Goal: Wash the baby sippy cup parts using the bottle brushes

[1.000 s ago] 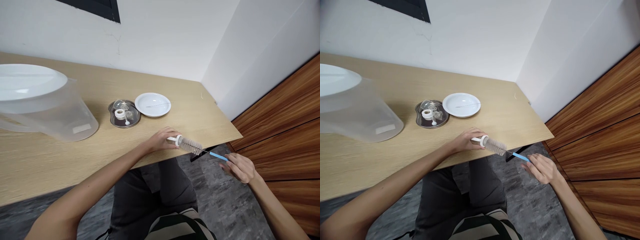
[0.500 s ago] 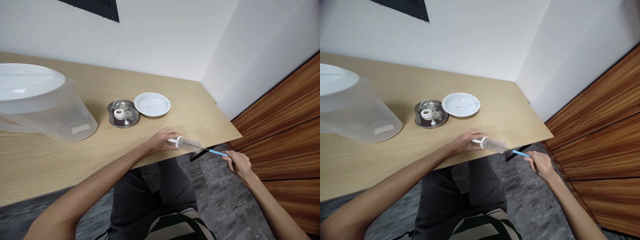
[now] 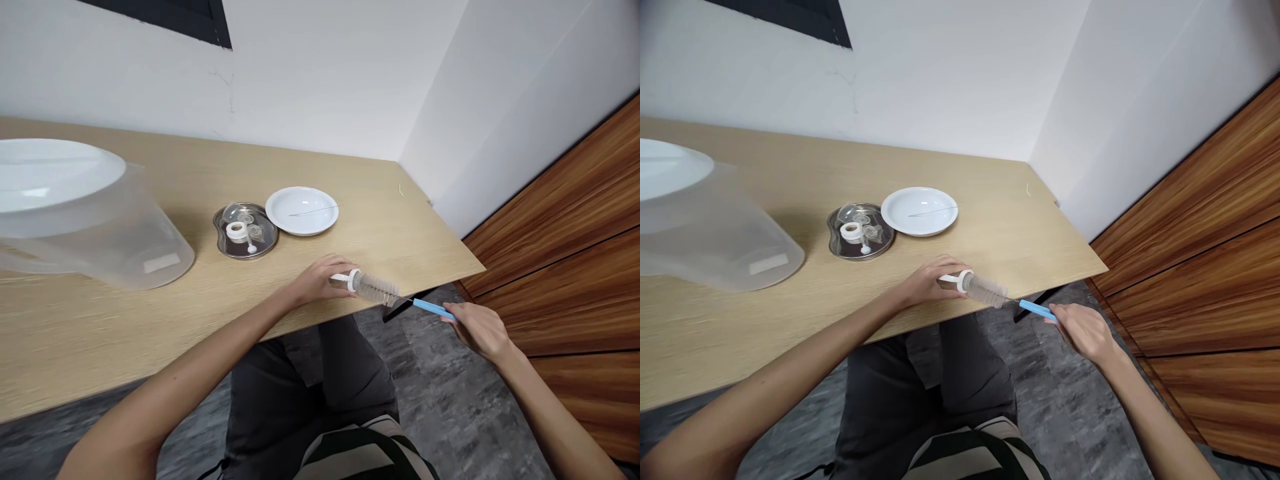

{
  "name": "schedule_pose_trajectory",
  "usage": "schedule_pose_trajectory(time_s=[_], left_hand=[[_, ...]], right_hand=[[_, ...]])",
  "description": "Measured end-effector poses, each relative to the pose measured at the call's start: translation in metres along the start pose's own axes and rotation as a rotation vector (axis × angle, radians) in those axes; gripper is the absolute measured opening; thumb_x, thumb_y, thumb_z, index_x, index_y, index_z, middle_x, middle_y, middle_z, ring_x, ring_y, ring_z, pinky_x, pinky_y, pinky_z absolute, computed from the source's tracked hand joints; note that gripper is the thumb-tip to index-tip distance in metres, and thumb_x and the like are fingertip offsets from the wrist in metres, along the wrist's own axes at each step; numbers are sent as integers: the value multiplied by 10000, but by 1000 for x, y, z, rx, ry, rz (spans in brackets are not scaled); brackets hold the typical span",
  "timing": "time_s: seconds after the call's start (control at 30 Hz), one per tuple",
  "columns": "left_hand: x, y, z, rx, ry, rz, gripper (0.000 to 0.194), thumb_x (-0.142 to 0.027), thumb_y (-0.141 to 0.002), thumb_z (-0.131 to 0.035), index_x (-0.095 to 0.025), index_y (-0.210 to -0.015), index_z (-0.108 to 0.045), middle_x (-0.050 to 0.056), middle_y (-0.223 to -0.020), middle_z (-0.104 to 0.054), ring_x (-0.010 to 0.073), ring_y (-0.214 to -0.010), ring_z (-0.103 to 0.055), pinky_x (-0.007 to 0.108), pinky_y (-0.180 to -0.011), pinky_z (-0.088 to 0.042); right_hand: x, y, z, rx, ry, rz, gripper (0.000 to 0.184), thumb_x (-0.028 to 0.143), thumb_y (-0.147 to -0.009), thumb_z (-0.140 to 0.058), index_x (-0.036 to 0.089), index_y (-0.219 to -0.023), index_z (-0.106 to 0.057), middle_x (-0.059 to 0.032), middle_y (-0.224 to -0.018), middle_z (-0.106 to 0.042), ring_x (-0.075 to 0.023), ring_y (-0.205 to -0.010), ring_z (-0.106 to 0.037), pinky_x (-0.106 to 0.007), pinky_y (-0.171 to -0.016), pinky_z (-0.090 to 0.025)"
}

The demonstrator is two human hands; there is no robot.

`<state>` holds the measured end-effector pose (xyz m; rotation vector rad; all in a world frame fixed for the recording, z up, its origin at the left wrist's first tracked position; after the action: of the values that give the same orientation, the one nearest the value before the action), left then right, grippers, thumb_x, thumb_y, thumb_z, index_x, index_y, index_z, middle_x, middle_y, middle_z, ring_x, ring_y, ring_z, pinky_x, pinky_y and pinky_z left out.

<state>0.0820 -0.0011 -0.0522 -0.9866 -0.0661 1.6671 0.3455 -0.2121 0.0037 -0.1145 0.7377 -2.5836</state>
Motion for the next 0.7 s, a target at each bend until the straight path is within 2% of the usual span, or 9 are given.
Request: schedule_pose_trajectory(time_s=[0.03, 0.07, 0.17, 0.27, 0.33, 0.47, 0.57, 0.63, 0.7], left_hand=[[0, 0, 0, -1, -5, -3, 497, -484, -788, -751, -195, -1182, -661, 103, -1130, -700, 232, -1041, -630, 355, -909, -486], [-1, 1, -1, -2, -10, -7, 501, -486, -790, -750, -192, -1186, -660, 104, -1131, -699, 231, -1041, -630, 353, -907, -487], [-2, 1, -1, -5, -24, -14, 503, -485, -799, -740, -190, -1198, -656, 107, -1130, -696, 230, -1037, -629, 351, -900, -490], [-1, 1, 0, -7, -20, -5, 499, -490, -799, -739, -196, -1193, -655, 100, -1125, -699, 228, -1038, -630, 352, -898, -493], [0, 0, 0, -6, -14, 4, 494, -491, -796, -742, -199, -1186, -656, 96, -1121, -702, 228, -1036, -630, 357, -900, -492], [0, 0, -1, 2, -15, 7, 488, -492, -806, -732, -194, -1185, -658, 103, -1125, -699, 229, -1033, -630, 356, -900, -490], [-1, 1, -2, 15, -34, 0, 480, -500, -824, -709, -194, -1190, -660, 109, -1121, -695, 230, -1034, -628, 347, -890, -490], [0, 2, -3, 23, -47, 0, 482, -508, -826, -703, -193, -1188, -662, 111, -1115, -694, 229, -1029, -627, 343, -885, -489], [1, 2, -3, 21, -52, -2, 490, -510, -822, -707, -191, -1191, -661, 113, -1118, -692, 228, -1028, -627, 344, -886, -489]], right_hand=[[0, -5, -1, -6, -53, -119, 105, 225, -941, -572, 175, -935, -664, -15, -689, -707, -135, -574, -658, -243, -569, -515], [-1, -10, -4, 32, -126, -274, 207, 250, -969, -522, 179, -816, -642, 15, -579, -645, -109, -473, -591, -226, -495, -464], [2, -18, -11, 184, -354, -557, 442, 316, -1018, -401, 194, -614, -532, 33, -471, -556, -96, -424, -538, -211, -460, -426], [2, -19, 0, 61, -269, -482, 189, 346, -950, -559, 179, -932, -647, 2, -673, -681, -129, -556, -632, -227, -527, -491], [0, -14, 7, -32, -152, -301, 310, 280, -893, -650, 191, -1185, -596, -38, -866, -731, -157, -686, -688, -247, -610, -540], [4, -4, 6, -37, -14, -11, 269, 149, -902, -611, 206, -1165, -609, -49, -908, -744, -153, -721, -701, -250, -658, -535], [5, -9, 2, -15, -21, -151, 106, 186, -951, -546, 187, -887, -631, 20, -623, -640, -96, -476, -571, -226, -495, -422], [5, -13, -4, 77, -85, -316, 302, 226, -991, -471, 196, -702, -554, 55, -493, -502, -74, -392, -467, -224, -433, -349], [6, -14, -9, 165, -138, -389, 337, 264, -1005, -441, 199, -689, -539, 55, -493, -489, -77, -404, -471, -218, -437, -357]])
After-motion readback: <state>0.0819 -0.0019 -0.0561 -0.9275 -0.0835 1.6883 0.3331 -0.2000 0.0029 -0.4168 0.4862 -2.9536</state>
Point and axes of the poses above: each hand's wrist, its own y-axis away from the middle knuckle, its own z-axis out of the back of the hand, x = y × z, the point moved 5 cm from there along -y, towards the middle knuckle
